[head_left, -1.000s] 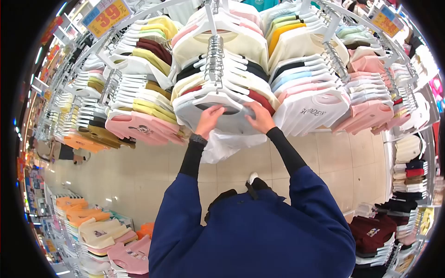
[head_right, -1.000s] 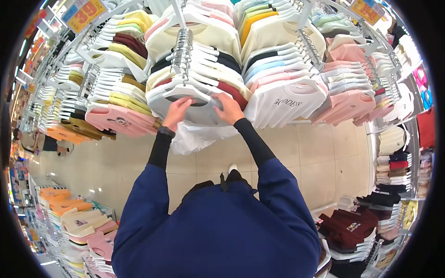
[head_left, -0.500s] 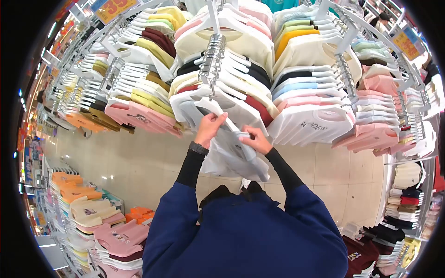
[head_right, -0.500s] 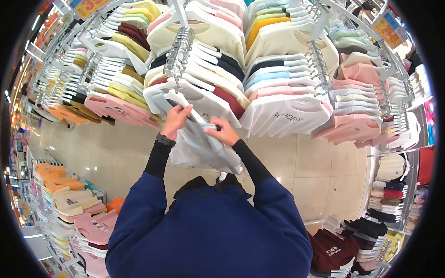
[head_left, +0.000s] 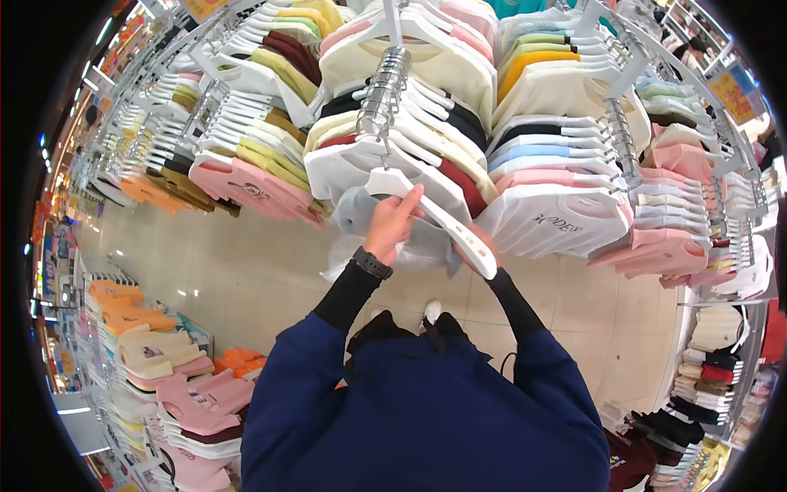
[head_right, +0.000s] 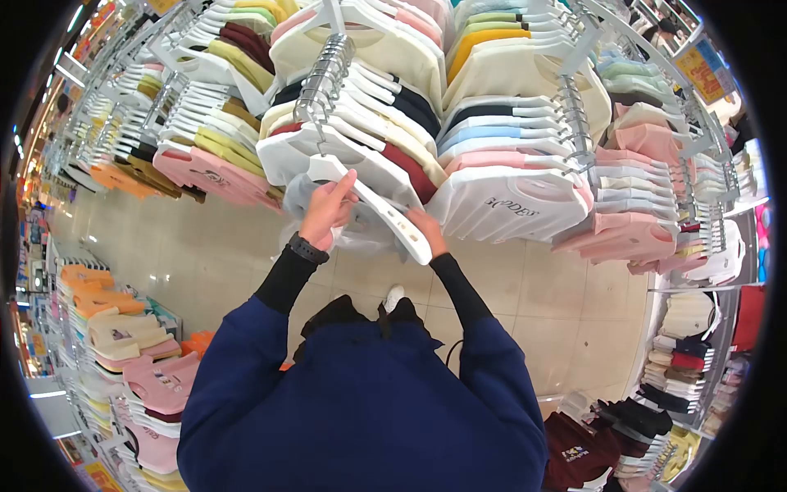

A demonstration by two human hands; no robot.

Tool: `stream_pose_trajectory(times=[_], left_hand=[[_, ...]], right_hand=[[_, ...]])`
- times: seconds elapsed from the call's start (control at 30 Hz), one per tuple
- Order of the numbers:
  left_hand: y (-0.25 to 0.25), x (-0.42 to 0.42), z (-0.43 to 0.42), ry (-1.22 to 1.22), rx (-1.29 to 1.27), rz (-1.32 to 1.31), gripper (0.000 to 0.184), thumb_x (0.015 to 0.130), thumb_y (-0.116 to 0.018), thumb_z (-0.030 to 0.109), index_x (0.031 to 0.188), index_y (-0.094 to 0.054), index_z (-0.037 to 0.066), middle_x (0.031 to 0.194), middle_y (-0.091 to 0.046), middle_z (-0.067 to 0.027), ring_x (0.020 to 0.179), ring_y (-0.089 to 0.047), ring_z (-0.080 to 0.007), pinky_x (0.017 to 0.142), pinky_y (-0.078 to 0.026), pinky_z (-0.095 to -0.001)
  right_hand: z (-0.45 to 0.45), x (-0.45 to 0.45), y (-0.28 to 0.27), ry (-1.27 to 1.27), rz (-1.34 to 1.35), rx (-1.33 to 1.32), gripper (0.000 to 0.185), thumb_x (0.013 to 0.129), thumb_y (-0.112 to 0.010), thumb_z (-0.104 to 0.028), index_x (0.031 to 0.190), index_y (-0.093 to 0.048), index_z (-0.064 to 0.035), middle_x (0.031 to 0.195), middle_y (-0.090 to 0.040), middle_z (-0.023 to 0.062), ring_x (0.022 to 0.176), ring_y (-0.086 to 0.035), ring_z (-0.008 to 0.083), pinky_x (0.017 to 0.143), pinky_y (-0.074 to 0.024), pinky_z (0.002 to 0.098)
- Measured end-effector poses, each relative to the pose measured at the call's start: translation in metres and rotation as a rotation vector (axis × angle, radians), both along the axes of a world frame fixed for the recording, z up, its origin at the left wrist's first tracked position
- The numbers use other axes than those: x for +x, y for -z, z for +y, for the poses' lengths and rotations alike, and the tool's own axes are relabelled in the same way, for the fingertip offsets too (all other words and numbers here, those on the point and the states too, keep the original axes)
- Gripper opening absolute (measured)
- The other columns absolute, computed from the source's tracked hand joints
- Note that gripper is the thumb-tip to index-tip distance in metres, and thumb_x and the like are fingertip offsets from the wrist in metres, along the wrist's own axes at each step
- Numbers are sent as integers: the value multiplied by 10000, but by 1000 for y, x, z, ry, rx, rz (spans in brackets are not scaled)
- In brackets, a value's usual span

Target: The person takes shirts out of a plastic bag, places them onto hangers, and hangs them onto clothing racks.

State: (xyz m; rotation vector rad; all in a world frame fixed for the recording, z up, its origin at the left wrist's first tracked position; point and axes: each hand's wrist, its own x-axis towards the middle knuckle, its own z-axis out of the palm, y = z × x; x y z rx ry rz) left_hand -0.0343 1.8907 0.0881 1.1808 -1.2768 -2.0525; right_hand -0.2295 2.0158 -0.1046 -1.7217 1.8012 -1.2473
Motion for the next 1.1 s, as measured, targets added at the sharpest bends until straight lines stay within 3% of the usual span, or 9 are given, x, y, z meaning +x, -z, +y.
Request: stream_pose_trajectory(times=[0.07, 0.3, 0.4, 0.47, 0.7, 0.77, 0.83, 0.97, 1.1], left_hand=[[-3, 0, 1, 14, 47, 62, 444, 863, -685, 458, 784, -568, 37, 512, -328, 101, 388, -232, -5, 388, -142, -225], [10, -4, -7, -76, -34, -23, 438, 866, -679, 470, 822, -525, 62, 575, -350, 89, 405, -252, -7, 385, -162, -217], [36, -6, -31, -135, -119, -85, 434, 832, -718, 431, 873, -582, 21, 686, -498, 24, 533, -407, -46, 484, -317, -229], [44, -6, -44, -150, -187, -115, 446, 822, -738, 386, 952, -629, -26, 775, -596, -16, 682, -520, -81, 621, -417, -234], [86, 41, -55, 62, -428, -198, 433, 833, -734, 388, 1000, -651, -4, 784, -627, -11, 644, -545, -66, 595, -428, -221], [115, 85, -44, 243, -536, -278, 410, 801, -752, 336, 1062, -645, 39, 781, -692, -71, 655, -645, -140, 599, -491, -295], [110, 118, -15, 378, -754, -662, 428, 780, -743, 286, 1139, -623, 85, 863, -710, -93, 760, -686, -243, 675, -524, -352], [147, 144, 20, 351, -908, -559, 572, 745, -744, 257, 1268, -552, 128, 1130, -652, -124, 1013, -630, -313, 829, -511, -390], [114, 112, 36, 224, -958, -316, 676, 727, -759, 206, 1342, -488, 138, 1332, -541, -125, 1198, -544, -300, 947, -469, -377]], right_hand=[[-36, 20, -17, -40, -90, -116, 219, 728, -674, -145, 891, -568, -45, 813, -547, 161, 756, -564, 371, 643, -458, 423], [-111, 56, 108, -274, 127, 155, 294, 690, -611, -44, 981, -652, -38, 941, -657, 183, 904, -615, 376, 787, -478, 445], [-76, 55, 143, -236, 130, 6, 305, 666, -542, 17, 947, -650, -31, 942, -646, 187, 910, -602, 398, 792, -471, 458], [-44, 52, 103, -196, 45, 69, 279, 666, -519, 34, 913, -637, -16, 919, -635, 197, 893, -598, 404, 765, -474, 445], [4, 37, -90, -145, -95, 190, 179, 617, -411, 110, 756, -473, 16, 786, -556, 183, 723, -523, 336, 646, -418, 330], [9, 44, -139, -229, -253, 176, 165, 613, -392, 114, 731, -433, 6, 753, -534, 136, 694, -482, 279, 631, -396, 314], [11, 51, -175, -314, -418, 196, 155, 611, -383, 114, 707, -396, -7, 732, -515, 92, 674, -446, 228, 620, -376, 301], [11, 58, -218, -533, -659, 326, 142, 638, -399, 93, 686, -349, -31, 730, -478, 31, 666, -390, 165, 627, -342, 282], [17, 74, -247, -764, -841, 380, 186, 672, -428, 70, 667, -296, -60, 715, -439, 17, 655, -344, 149, 618, -303, 270]])
